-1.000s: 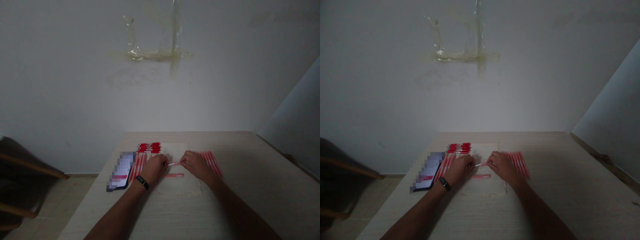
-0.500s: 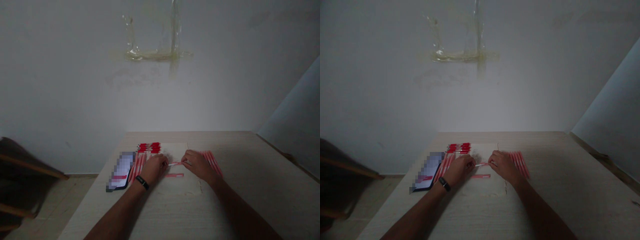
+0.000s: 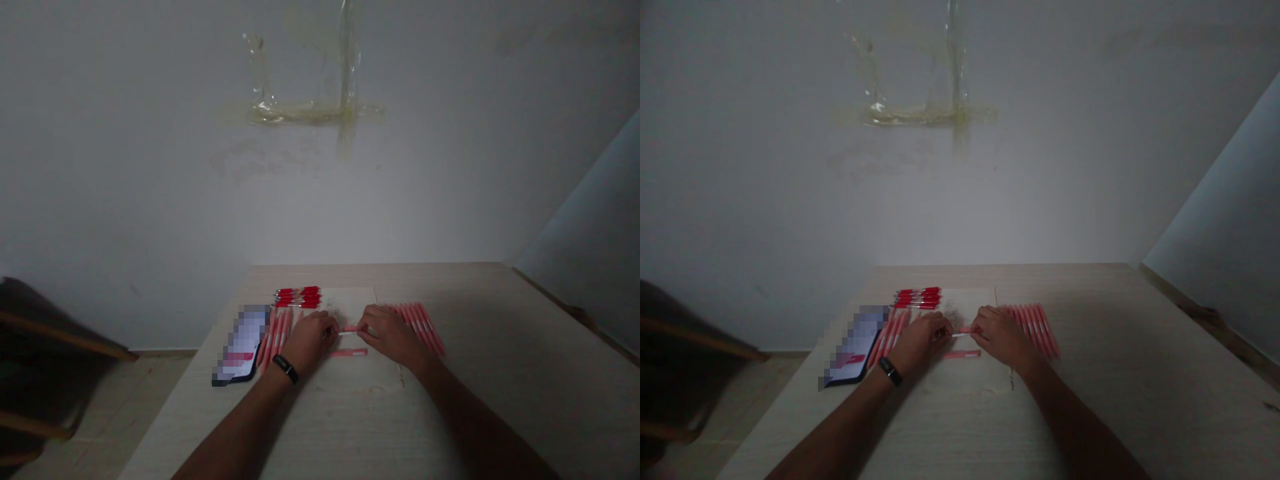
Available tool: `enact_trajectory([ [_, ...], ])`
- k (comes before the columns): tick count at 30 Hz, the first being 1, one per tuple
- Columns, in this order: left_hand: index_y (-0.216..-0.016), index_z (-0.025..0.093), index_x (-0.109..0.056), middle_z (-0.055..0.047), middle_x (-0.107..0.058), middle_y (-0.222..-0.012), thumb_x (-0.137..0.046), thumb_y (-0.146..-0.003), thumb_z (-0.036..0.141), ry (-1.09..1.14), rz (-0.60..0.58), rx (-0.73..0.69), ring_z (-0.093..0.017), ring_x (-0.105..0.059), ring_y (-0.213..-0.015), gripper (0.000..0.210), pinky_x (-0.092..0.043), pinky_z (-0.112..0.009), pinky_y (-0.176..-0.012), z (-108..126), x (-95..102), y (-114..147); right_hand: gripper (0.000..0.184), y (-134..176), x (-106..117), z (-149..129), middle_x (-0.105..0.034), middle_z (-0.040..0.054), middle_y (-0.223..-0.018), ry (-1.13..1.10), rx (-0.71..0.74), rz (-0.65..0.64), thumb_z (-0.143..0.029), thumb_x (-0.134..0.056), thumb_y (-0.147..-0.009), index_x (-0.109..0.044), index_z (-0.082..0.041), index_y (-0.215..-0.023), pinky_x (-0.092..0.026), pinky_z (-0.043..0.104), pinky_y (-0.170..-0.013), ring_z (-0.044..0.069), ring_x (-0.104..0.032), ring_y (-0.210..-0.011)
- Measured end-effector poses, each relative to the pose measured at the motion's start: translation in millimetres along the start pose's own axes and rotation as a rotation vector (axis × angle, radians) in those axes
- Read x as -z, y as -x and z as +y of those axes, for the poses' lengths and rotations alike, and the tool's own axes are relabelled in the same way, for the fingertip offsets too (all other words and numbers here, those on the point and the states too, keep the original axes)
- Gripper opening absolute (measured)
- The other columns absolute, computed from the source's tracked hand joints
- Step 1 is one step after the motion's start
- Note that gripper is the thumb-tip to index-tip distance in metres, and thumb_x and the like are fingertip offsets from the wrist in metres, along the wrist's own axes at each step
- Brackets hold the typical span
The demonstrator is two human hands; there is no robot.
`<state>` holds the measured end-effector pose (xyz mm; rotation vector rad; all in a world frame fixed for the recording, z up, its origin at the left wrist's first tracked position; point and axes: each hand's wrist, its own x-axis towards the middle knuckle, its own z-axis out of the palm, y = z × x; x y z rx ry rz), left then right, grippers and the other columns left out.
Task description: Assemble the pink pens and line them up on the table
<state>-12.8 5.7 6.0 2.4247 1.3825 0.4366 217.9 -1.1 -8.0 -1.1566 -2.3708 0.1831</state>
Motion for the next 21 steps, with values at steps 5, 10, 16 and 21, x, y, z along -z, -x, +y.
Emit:
enact_trajectory([
  [5,-0.087,0.019,-0.07,-0.005,-0.066,-0.088,-0.056,-0.084,0.013,0.021,-0.005,-0.026,-0.017,-0.059,-0.084,0.016,-0.039,-0.025,-0.072,1,0.3,1,0.006,-1,0,-4,-0.062,0.002,-0.087,-0.026,0.012,0.009,-0.018,-0.064,-0.089,-0.063,-0.019,-0.084,-0.042,0.03,-0.079,0.017,-0.059,-0.087],
  [10,-0.085,0.018,-0.069,-0.005,-0.067,-0.089,-0.056,-0.083,0.012,0.032,0.024,0.002,-0.016,-0.059,-0.083,0.015,-0.039,-0.025,-0.071,-1,-0.6,1,0.004,-1,-3,-1,-0.063,0.0029,-0.091,-0.066,0.002,0.038,-0.023,-0.065,-0.09,-0.065,-0.02,-0.089,-0.043,0.031,-0.082,0.018,-0.059,-0.09],
  [16,-0.085,0.019,-0.067,-0.004,-0.068,-0.089,-0.058,-0.081,0.013,0.027,0.079,0.053,-0.016,-0.059,-0.081,0.012,-0.039,-0.024,-0.07,-8,-2.8,1,0.007,1,-11,14,-0.064,0.0033,-0.091,-0.072,-0.065,0.074,-0.025,-0.067,-0.089,-0.068,-0.02,-0.094,-0.044,0.032,-0.083,0.019,-0.059,-0.091],
  [21,-0.084,0.019,-0.067,-0.005,-0.069,-0.088,-0.056,-0.084,0.017,0.012,0.092,0.067,-0.017,-0.06,-0.08,0.011,-0.039,-0.025,-0.068,-6,0.1,3,0.006,-2,-17,13,-0.064,0.0041,-0.092,-0.011,-0.084,0.014,-0.024,-0.067,-0.089,-0.07,-0.021,-0.093,-0.043,0.034,-0.086,0.02,-0.058,-0.094],
])
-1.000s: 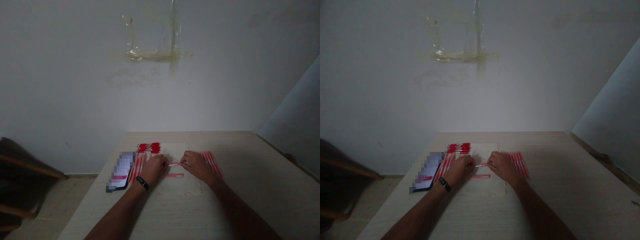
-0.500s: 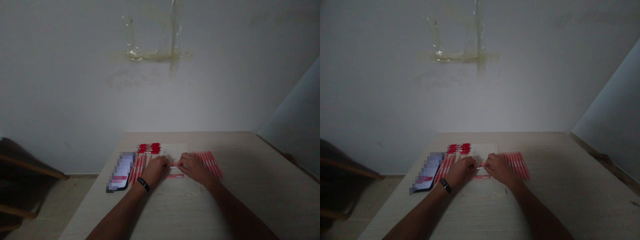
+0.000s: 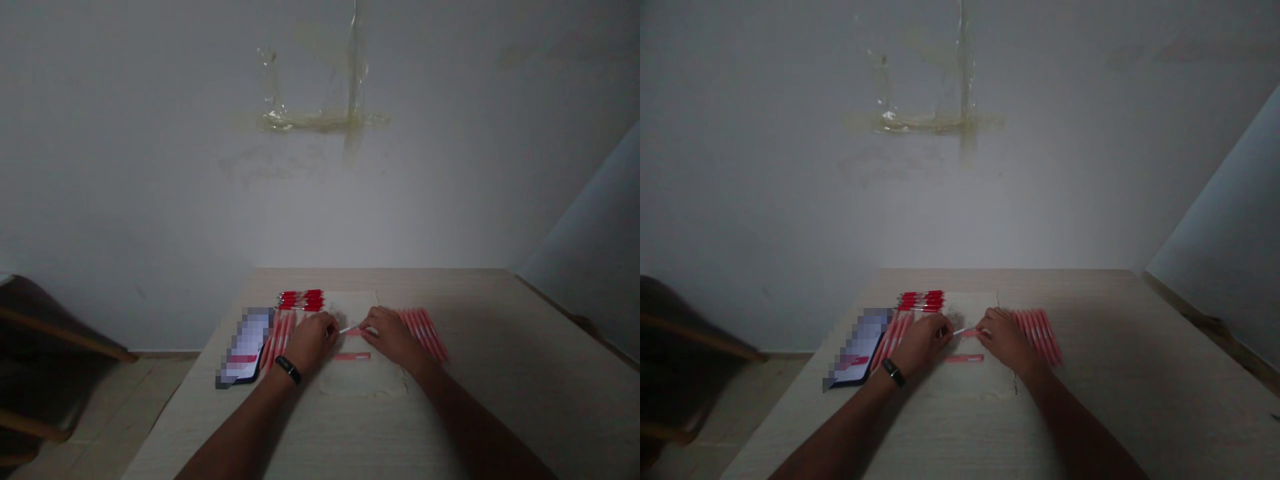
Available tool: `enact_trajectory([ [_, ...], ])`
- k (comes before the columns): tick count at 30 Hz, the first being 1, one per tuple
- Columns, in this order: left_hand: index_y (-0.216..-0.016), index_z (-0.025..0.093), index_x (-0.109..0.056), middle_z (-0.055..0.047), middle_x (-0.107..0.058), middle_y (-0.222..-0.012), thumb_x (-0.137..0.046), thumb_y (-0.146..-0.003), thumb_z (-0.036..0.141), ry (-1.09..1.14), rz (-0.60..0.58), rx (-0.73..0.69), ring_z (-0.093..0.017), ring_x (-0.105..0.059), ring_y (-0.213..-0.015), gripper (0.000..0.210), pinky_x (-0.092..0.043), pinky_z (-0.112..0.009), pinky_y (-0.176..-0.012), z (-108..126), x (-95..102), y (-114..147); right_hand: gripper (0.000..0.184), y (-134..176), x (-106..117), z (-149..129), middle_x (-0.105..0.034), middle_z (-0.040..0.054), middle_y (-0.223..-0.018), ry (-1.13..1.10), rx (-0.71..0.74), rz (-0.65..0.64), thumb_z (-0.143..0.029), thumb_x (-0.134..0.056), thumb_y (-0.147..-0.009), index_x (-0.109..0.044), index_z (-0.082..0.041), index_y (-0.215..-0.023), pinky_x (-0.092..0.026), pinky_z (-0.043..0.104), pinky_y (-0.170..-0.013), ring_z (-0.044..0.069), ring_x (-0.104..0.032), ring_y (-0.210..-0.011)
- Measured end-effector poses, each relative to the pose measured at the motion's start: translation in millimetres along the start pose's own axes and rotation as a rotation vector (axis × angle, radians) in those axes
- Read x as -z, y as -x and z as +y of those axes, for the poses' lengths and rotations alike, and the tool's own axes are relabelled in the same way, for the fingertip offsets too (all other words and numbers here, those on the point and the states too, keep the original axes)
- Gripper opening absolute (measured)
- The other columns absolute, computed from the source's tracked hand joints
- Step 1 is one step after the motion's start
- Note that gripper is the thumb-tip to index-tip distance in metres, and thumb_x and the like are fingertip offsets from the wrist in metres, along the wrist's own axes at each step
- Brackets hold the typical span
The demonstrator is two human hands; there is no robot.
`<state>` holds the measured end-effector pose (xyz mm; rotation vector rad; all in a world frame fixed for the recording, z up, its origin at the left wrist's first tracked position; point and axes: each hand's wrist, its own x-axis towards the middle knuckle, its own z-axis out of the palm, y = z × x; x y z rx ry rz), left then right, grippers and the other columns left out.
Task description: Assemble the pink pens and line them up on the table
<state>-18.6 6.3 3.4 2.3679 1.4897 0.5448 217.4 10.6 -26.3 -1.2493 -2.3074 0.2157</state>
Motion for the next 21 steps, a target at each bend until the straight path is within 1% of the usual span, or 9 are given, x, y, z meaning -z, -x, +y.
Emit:
enact_trajectory([
  [3,-0.085,0.018,-0.067,-0.005,-0.069,-0.09,-0.056,-0.085,0.019,0.004,-0.005,0.004,-0.017,-0.06,-0.081,0.011,-0.04,-0.025,-0.068,1,1.5,0,0.003,-2,3,1,-0.064,0.0042,-0.091,0.02,0.007,0.01,-0.021,-0.067,-0.089,-0.069,-0.02,-0.091,-0.043,0.034,-0.085,0.02,-0.057,-0.093],
  [7,-0.085,0.019,-0.068,-0.005,-0.069,-0.088,-0.056,-0.084,0.018,0.025,0.007,0.006,-0.017,-0.061,-0.08,0.012,-0.04,-0.025,-0.068,-1,1.5,1,0.002,0,12,7,-0.064,0.005,-0.092,0.028,0.002,0.105,-0.02,-0.063,-0.091,-0.066,-0.019,-0.091,-0.043,0.035,-0.083,0.021,-0.056,-0.092],
  [10,-0.084,0.019,-0.068,-0.004,-0.069,-0.087,-0.057,-0.084,0.019,0.033,-0.002,0.012,-0.018,-0.061,-0.08,0.011,-0.04,-0.026,-0.068,-2,1.4,0,0.004,1,19,11,-0.065,0.0054,-0.092,0.029,0.007,0.145,-0.02,-0.061,-0.092,-0.065,-0.02,-0.091,-0.044,0.035,-0.083,0.021,-0.056,-0.092],
  [16,-0.086,0.019,-0.068,-0.005,-0.069,-0.089,-0.059,-0.084,0.018,0.009,-0.016,0.046,-0.017,-0.061,-0.083,0.009,-0.04,-0.025,-0.07,-3,0.9,0,0.003,2,22,9,-0.064,0.0047,-0.092,0.001,0.021,0.157,-0.018,-0.063,-0.09,-0.063,-0.02,-0.09,-0.044,0.034,-0.082,0.021,-0.056,-0.092],
  [21,-0.085,0.019,-0.067,-0.004,-0.068,-0.089,-0.059,-0.083,0.016,0.0,-0.015,0.05,-0.017,-0.06,-0.082,0.008,-0.038,-0.025,-0.069,-3,-1.1,-1,0.003,1,22,5,-0.064,0.005,-0.093,0.013,0.017,0.128,-0.018,-0.063,-0.091,-0.064,-0.02,-0.092,-0.044,0.035,-0.083,0.022,-0.056,-0.092],
])
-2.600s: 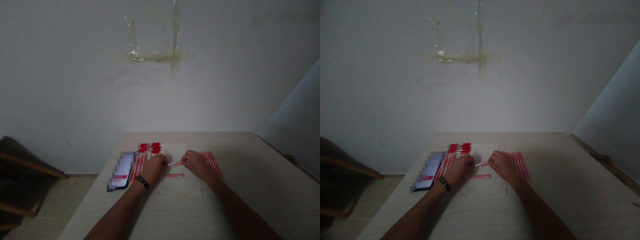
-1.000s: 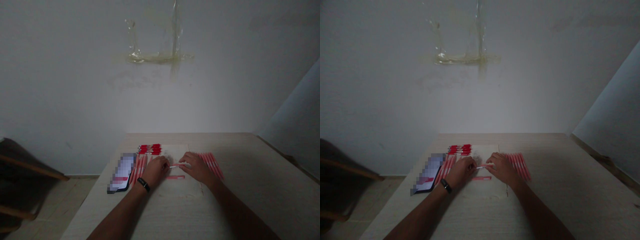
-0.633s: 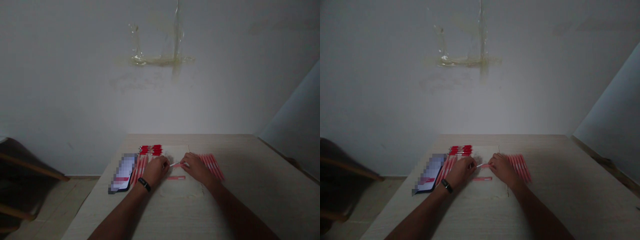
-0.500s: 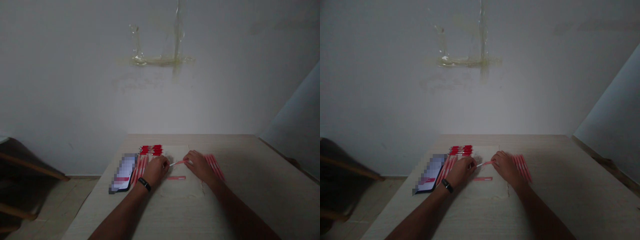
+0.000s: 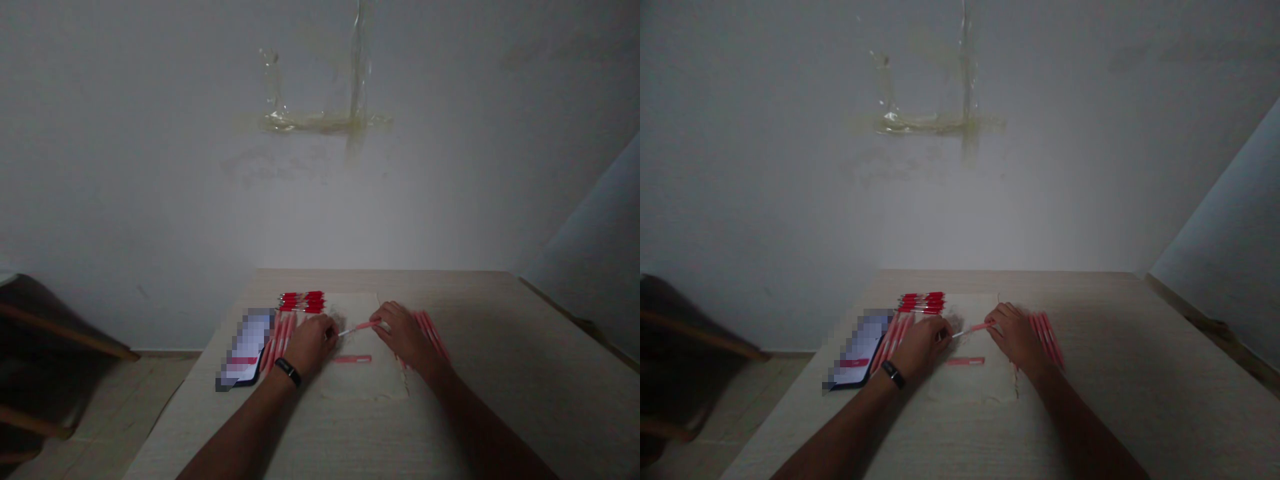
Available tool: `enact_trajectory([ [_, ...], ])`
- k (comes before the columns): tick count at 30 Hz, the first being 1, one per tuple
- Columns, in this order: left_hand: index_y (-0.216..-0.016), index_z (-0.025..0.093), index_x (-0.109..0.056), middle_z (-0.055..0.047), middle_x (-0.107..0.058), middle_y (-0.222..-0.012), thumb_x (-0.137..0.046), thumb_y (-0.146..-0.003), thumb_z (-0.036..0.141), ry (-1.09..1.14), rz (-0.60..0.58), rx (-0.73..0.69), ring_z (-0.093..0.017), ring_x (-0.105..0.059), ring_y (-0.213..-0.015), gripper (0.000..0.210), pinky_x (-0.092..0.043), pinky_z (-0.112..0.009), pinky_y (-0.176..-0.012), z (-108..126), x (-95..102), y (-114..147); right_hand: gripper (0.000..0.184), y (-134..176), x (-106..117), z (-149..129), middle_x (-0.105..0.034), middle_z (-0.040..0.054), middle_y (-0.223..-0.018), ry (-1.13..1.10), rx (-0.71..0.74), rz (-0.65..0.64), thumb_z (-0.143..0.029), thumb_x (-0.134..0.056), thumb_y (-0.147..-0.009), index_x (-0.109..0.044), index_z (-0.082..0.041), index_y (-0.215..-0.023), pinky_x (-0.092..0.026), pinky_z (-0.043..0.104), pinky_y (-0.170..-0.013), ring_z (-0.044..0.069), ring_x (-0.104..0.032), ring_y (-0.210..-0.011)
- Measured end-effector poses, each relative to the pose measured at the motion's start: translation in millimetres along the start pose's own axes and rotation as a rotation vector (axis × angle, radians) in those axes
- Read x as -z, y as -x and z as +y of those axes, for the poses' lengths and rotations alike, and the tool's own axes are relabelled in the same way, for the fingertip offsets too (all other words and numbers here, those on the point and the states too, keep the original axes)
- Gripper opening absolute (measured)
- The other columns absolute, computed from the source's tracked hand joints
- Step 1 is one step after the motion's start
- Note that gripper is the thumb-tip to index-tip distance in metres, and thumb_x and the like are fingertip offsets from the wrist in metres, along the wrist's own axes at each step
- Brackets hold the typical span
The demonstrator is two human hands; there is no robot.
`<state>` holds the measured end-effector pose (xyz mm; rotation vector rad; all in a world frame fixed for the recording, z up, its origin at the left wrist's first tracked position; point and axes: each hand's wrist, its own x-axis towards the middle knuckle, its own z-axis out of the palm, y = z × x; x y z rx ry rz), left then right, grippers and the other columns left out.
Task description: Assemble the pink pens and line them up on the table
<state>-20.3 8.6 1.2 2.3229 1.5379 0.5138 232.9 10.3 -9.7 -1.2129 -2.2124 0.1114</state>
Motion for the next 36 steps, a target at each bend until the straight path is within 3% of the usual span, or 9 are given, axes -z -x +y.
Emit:
enact_trajectory([
  [10,-0.085,0.019,-0.068,-0.005,-0.068,-0.089,-0.059,-0.081,0.013,-0.016,-0.045,-0.001,-0.017,-0.06,-0.083,0.012,-0.039,-0.025,-0.069,5,4.0,0,0.007,2,2,-2,-0.064,0.0051,-0.091,0.014,0.012,-0.003,-0.014,-0.063,-0.089,-0.064,-0.021,-0.091,-0.045,0.035,-0.082,0.022,-0.057,-0.092],
  [19,-0.084,0.019,-0.068,-0.004,-0.068,-0.088,-0.06,-0.081,0.014,-0.004,-0.011,-0.03,-0.016,-0.06,-0.081,0.01,-0.038,-0.024,-0.068,1,-1.0,2,0.002,4,2,5,-0.063,0.0047,-0.092,0.011,0.033,-0.016,-0.018,-0.064,-0.09,-0.064,-0.02,-0.091,-0.044,0.035,-0.082,0.022,-0.055,-0.091],
  [26,-0.084,0.02,-0.067,-0.002,-0.066,-0.084,-0.057,-0.083,0.013,0.033,0.018,-0.086,-0.015,-0.058,-0.076,0.012,-0.036,-0.024,-0.067,0,-4.3,2,0.005,4,-1,-5,-0.063,0.0038,-0.092,-0.003,0.029,-0.052,-0.016,-0.066,-0.088,-0.064,-0.02,-0.09,-0.043,0.034,-0.083,0.021,-0.055,-0.092],
  [31,-0.09,0.019,-0.066,-0.004,-0.063,-0.09,-0.055,-0.088,0.016,0.208,0.032,-0.184,-0.016,-0.057,-0.08,0.012,-0.039,-0.026,-0.072,5,-8.7,2,0.007,5,-6,-20,-0.063,0.0029,-0.092,-0.072,0.052,-0.1,-0.015,-0.068,-0.087,-0.063,-0.02,-0.091,-0.042,0.034,-0.083,0.02,-0.056,-0.092],
  [36,-0.107,0.02,-0.063,-0.006,-0.059,-0.099,-0.049,-0.096,0.025,0.484,0.119,-0.236,-0.019,-0.056,-0.093,0.018,-0.045,-0.03,-0.082,14,-15.5,4,0.004,6,-10,-31,-0.062,0.003,-0.089,-0.14,0.058,-0.099,-0.021,-0.065,-0.09,-0.062,-0.019,-0.089,-0.043,0.033,-0.08,0.02,-0.056,-0.089],
])
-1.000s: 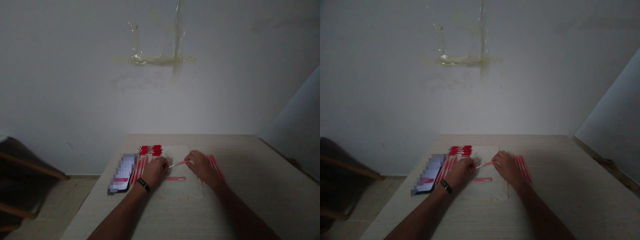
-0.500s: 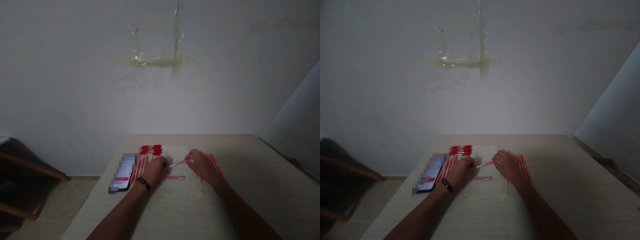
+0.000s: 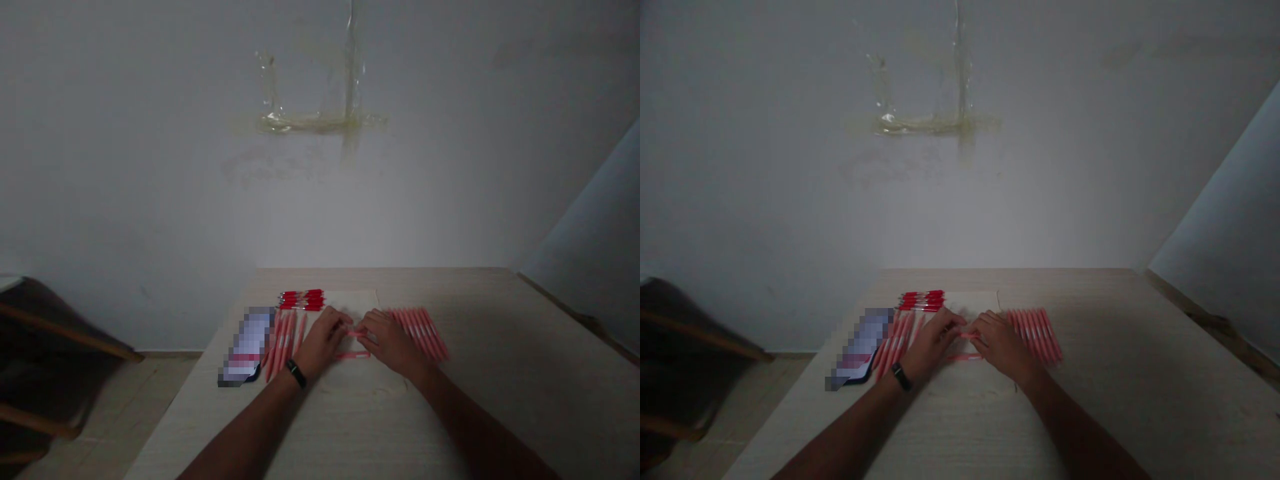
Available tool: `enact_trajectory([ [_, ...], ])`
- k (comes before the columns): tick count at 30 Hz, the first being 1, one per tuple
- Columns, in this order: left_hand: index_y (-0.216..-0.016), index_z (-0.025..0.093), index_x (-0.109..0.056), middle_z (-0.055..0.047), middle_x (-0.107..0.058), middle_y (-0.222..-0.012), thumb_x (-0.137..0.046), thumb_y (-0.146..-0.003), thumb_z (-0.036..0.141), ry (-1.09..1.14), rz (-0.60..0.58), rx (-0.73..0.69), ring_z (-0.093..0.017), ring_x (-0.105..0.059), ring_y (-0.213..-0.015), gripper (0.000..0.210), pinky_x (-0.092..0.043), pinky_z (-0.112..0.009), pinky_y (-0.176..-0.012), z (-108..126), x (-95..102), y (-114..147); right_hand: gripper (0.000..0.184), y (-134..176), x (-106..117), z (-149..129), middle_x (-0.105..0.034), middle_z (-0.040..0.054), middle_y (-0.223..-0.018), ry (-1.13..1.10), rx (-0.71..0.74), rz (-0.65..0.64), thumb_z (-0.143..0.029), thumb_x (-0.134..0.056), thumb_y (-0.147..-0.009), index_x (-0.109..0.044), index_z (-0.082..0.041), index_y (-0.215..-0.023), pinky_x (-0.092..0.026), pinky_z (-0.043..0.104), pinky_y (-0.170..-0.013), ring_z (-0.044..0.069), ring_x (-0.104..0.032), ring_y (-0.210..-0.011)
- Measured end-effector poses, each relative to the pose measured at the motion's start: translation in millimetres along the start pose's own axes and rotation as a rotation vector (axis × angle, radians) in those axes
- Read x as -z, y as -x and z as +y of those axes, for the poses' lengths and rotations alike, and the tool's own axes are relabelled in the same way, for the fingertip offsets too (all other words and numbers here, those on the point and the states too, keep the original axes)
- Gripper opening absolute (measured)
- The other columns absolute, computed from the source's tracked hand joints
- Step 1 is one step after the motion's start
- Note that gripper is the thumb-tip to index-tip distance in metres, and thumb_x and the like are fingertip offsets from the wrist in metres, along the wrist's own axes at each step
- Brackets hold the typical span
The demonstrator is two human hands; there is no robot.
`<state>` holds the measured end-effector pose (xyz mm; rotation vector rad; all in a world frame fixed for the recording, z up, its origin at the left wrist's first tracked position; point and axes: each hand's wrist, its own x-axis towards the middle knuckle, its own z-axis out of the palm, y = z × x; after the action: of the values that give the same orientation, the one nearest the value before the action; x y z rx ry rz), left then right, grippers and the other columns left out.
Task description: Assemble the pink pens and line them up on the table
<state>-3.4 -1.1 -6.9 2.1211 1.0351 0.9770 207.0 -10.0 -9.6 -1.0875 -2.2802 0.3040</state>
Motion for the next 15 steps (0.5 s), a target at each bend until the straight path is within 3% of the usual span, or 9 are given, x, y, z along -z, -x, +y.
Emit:
enact_trajectory([
  [9,-0.12,0.023,-0.057,-0.009,-0.051,-0.124,-0.06,-0.093,0.034,0.309,0.034,-0.077,-0.023,-0.051,-0.117,0.029,-0.047,-0.037,-0.096,15,-0.9,0,0.005,3,-4,-1,-0.066,0.0035,-0.093,-0.019,0.011,0.003,-0.018,-0.061,-0.092,-0.065,-0.021,-0.095,-0.043,0.032,-0.081,0.019,-0.058,-0.091],
  [15,-0.143,0.029,-0.036,-0.011,-0.045,-0.139,-0.065,-0.089,0.033,0.337,0.095,-0.079,-0.025,-0.048,-0.125,0.06,-0.044,-0.041,-0.102,14,2.5,1,0.006,1,-2,-4,-0.068,0.0021,-0.089,-0.065,-0.06,0.036,-0.016,-0.063,-0.09,-0.066,-0.021,-0.093,-0.043,0.032,-0.081,0.019,-0.059,-0.088],
])
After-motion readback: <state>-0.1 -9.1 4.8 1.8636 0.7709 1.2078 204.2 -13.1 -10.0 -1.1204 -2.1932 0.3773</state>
